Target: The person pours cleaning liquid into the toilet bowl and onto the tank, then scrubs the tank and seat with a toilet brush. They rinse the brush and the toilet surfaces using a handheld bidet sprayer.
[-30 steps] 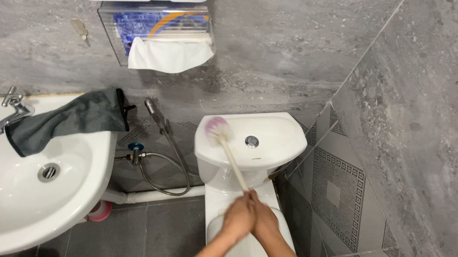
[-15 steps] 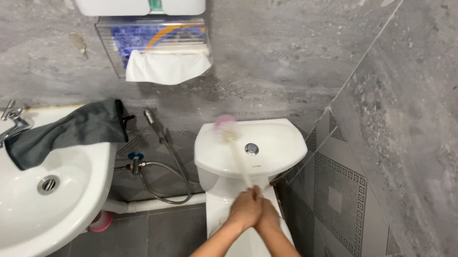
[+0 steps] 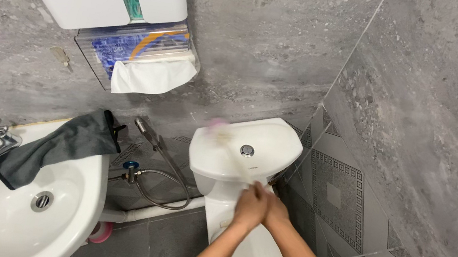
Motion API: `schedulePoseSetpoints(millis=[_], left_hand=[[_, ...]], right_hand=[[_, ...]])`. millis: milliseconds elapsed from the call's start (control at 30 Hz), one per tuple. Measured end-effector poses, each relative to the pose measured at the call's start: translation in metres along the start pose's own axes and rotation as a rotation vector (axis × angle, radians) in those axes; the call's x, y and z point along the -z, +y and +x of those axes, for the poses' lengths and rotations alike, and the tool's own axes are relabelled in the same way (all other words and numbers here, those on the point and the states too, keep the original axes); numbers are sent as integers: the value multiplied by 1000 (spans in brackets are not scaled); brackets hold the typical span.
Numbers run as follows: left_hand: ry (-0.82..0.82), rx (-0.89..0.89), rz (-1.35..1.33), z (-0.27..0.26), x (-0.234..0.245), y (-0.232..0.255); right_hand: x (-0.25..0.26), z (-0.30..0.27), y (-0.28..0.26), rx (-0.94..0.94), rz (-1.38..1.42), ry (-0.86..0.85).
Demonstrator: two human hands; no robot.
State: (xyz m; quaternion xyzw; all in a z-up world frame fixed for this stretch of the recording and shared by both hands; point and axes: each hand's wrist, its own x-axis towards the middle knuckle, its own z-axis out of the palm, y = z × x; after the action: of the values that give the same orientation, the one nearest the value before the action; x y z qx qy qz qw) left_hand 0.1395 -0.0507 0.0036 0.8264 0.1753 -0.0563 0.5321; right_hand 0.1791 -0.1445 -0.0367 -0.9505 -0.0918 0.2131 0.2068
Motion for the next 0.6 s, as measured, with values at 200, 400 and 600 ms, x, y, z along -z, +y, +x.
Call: schedulePoseSetpoints(millis=[200, 400, 600], left_hand=[[229, -56, -154, 30, 26, -18], [-124, -48, -398, 28, -3, 29], [33, -23, -497, 34, 20, 25]], right_hand=[[7, 46, -32, 8, -23, 40], [91, 22, -14, -158, -108, -36], [96, 33, -55, -153, -139, -76]])
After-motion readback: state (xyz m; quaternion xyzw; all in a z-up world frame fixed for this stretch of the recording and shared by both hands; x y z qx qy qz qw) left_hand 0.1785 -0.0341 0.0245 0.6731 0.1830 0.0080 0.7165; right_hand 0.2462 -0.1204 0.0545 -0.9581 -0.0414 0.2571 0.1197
